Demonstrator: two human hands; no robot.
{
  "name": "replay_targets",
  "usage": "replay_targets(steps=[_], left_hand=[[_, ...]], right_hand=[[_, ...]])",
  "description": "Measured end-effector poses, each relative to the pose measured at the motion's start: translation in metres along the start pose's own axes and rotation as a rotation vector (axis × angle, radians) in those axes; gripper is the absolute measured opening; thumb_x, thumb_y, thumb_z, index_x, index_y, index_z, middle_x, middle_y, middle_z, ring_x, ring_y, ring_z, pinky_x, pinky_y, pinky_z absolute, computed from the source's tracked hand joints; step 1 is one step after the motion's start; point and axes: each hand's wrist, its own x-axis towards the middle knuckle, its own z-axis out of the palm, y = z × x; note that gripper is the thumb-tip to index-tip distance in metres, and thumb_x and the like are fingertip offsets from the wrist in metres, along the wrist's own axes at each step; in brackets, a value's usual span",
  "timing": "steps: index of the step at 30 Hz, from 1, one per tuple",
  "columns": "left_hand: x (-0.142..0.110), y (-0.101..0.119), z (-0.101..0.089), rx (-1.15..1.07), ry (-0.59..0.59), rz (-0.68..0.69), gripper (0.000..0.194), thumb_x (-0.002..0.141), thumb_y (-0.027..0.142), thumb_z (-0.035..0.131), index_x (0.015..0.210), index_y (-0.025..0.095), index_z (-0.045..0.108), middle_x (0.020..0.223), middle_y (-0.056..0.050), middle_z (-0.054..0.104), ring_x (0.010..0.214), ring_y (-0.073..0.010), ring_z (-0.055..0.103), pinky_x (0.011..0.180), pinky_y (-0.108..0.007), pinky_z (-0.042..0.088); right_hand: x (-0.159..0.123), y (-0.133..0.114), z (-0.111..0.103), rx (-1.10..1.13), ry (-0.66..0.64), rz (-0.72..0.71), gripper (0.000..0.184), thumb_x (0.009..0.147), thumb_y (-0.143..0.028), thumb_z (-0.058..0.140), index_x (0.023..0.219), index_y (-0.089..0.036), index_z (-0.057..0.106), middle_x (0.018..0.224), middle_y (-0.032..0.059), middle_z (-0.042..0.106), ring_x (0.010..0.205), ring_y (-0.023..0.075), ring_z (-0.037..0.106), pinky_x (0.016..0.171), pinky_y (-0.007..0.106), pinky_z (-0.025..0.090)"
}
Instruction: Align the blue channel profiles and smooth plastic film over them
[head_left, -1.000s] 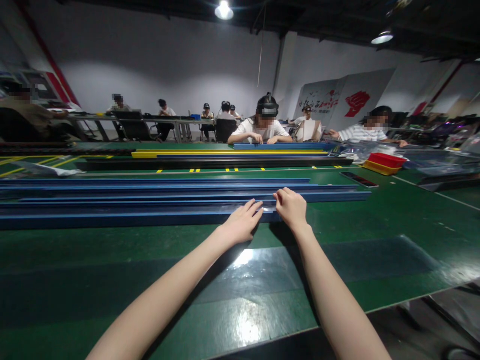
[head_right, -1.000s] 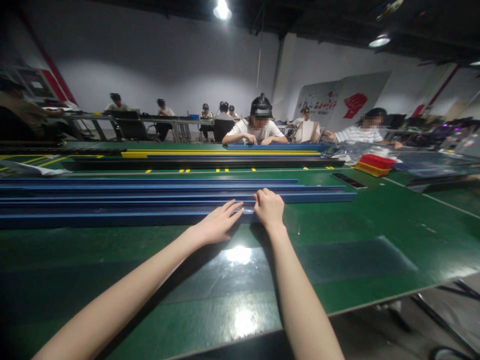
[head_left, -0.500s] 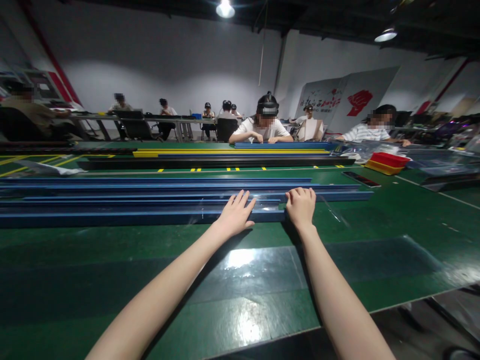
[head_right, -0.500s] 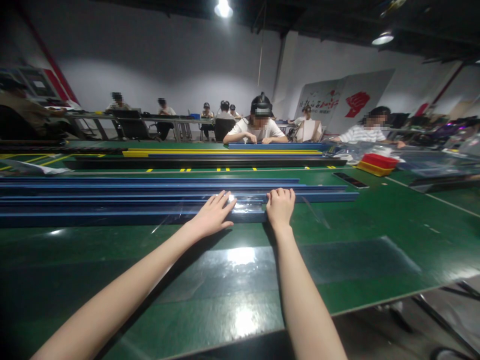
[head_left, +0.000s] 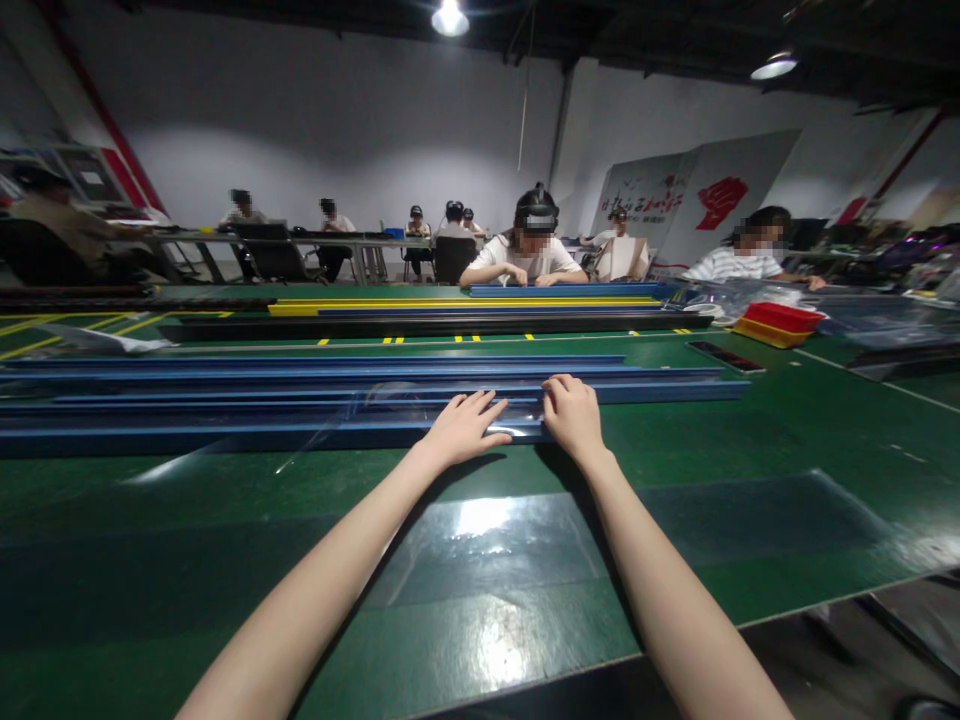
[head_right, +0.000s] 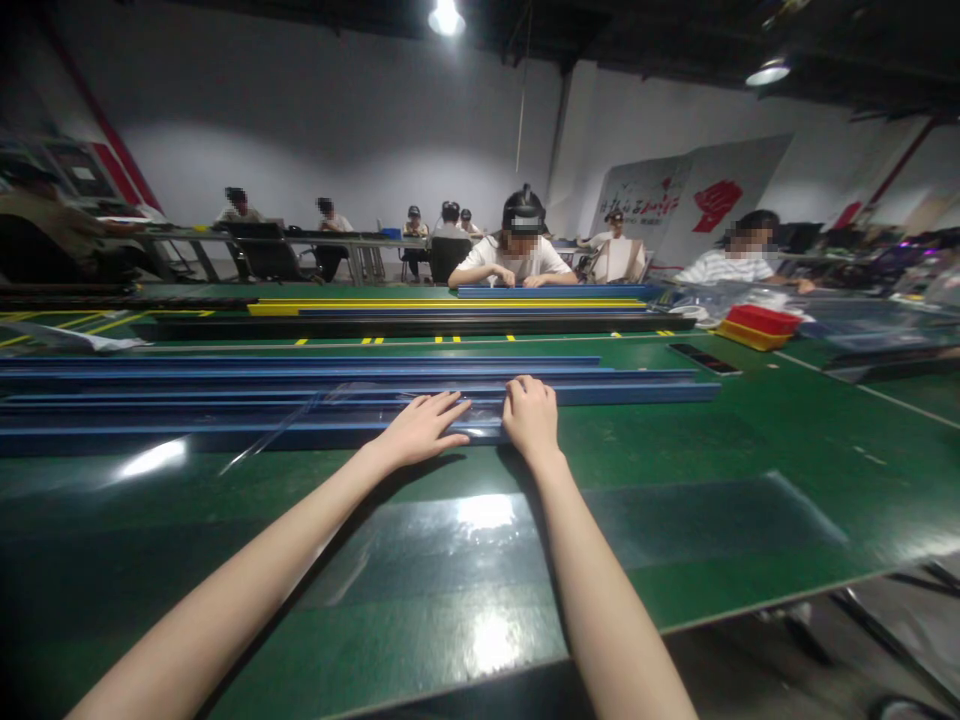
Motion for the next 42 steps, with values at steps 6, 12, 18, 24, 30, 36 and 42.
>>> replay_targets(steps=[6,12,18,24,30,36,42], left_hand=[[0.0,0.001,0.001,0.004,0.012,0.003,0.064,0.085,0.06,0.026,0.135,0.02,0.033,0.142,-0.01,0.032,0.13,-0.0226,0.029,0.104,-0.04,0.025],[0.001,0.001,0.0,-0.042,-0.004,-0.002,0.067,0.085,0.06,0.027,0.135,0.015,0.033,0.142,-0.011,0.03,0.131,-0.0225,0.027,0.105,-0.04,0.022],[0.002,-0.004,-0.011,-0.146,-0.026,-0.004,0.059,0.091,0.05,0.021,0.132,0.011,0.037,0.14,-0.011,0.034,0.13,-0.0193,0.029,0.105,-0.033,0.023],[0.0,-0.012,-0.011,-0.115,0.011,-0.09,0.049,0.091,0.042,0.028,0.127,0.014,0.044,0.135,-0.01,0.043,0.126,-0.0204,0.036,0.103,-0.035,0.027],[-0.002,-0.012,-0.005,-0.026,0.074,-0.135,0.043,0.091,0.041,0.031,0.125,0.02,0.048,0.132,-0.008,0.046,0.123,-0.0216,0.038,0.101,-0.039,0.03],[-0.002,-0.006,-0.002,-0.009,0.102,-0.108,0.043,0.091,0.04,0.028,0.124,0.02,0.047,0.133,-0.008,0.045,0.124,-0.0204,0.038,0.1,-0.037,0.031],[-0.001,0.0,-0.001,-0.023,0.102,-0.06,0.045,0.091,0.039,0.028,0.126,0.016,0.045,0.134,-0.01,0.043,0.124,-0.0209,0.037,0.101,-0.038,0.029]], right_hand=[[-0.002,-0.013,0.004,0.021,-0.168,-0.083,0.029,0.089,-0.029,0.034,0.097,-0.017,0.06,0.101,0.0079,0.062,0.094,0.0188,0.052,0.081,0.029,0.033],[-0.004,-0.013,0.009,-0.009,-0.236,-0.128,0.034,0.09,-0.035,0.032,0.105,-0.018,0.058,0.106,0.0078,0.061,0.099,0.0191,0.051,0.084,0.03,0.033],[-0.001,-0.003,0.006,0.002,-0.254,-0.132,0.034,0.09,-0.036,0.032,0.105,-0.02,0.059,0.105,0.0063,0.062,0.099,0.0185,0.052,0.082,0.03,0.034],[0.001,0.026,0.012,0.104,-0.268,-0.043,0.036,0.091,-0.034,0.03,0.101,-0.02,0.062,0.103,0.0044,0.064,0.096,0.0169,0.054,0.082,0.027,0.036],[0.001,0.036,0.01,0.106,-0.26,-0.034,0.034,0.09,-0.03,0.033,0.099,-0.019,0.063,0.103,0.005,0.065,0.098,0.0167,0.054,0.083,0.026,0.036],[0.0,0.009,0.0,-0.042,-0.183,-0.103,0.032,0.089,-0.028,0.034,0.095,-0.019,0.063,0.103,0.0071,0.064,0.099,0.0188,0.054,0.086,0.032,0.033],[-0.003,-0.025,0.006,0.028,-0.199,-0.23,0.037,0.091,-0.03,0.03,0.11,-0.014,0.057,0.113,0.01,0.06,0.105,0.0179,0.051,0.09,0.029,0.033]])
